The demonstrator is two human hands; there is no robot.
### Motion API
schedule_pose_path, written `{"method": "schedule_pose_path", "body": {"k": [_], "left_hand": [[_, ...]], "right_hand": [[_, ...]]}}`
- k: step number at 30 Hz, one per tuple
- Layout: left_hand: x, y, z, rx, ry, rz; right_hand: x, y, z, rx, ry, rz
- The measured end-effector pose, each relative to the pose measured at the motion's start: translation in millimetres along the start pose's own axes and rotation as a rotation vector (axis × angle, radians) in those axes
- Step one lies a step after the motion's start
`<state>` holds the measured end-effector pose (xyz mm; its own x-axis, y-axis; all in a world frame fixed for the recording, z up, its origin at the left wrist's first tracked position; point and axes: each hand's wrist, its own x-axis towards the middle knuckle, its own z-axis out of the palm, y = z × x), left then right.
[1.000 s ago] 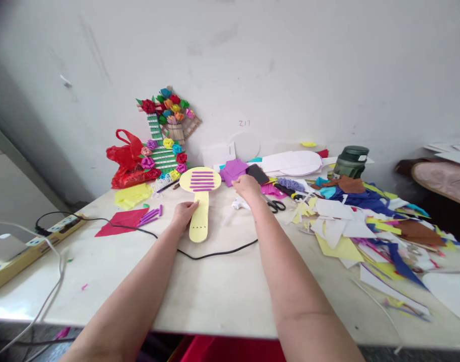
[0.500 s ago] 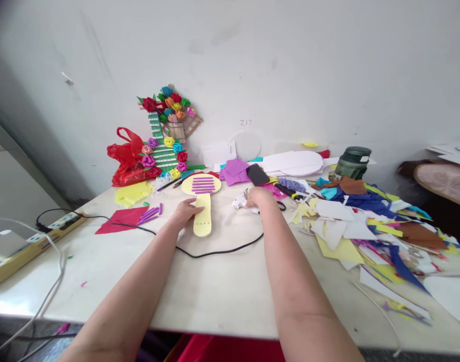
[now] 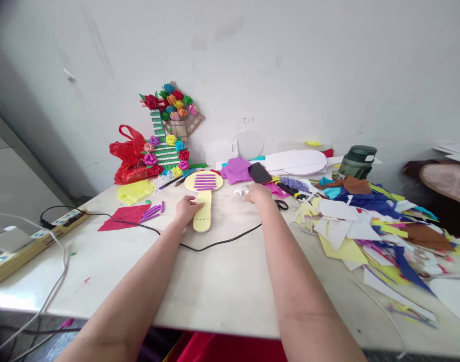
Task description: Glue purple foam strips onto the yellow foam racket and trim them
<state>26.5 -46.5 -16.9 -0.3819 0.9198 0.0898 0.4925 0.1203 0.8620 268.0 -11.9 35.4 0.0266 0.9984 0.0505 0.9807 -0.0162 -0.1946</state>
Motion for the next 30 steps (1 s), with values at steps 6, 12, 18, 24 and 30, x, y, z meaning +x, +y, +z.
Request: {"method": "schedule_pose_path", "body": {"k": [6,12,18,24,30], "left_hand": [[-4,3,0.3,0.254,-0.029,0.089],[-6,1,-2.1,0.419,-0.007,0.129],[-2,-2,-2.9,0.468,-0.02,0.173],[4,-9,-3.6,0.455,-0.04,0.216],[14,-4,-33.2,0.562,0.14,0.098]], "right_hand": [[-1,-3,-10,0.266,0.072,-0.019],[-8,-24,5,0.895,0.004,-0.079],[-3,-36,27,0.703,0.138,-0.106],[-10,-37,43,0.332,0.208,-0.164],[-19,-36,49,0.118,0.191,-0.157]]}}
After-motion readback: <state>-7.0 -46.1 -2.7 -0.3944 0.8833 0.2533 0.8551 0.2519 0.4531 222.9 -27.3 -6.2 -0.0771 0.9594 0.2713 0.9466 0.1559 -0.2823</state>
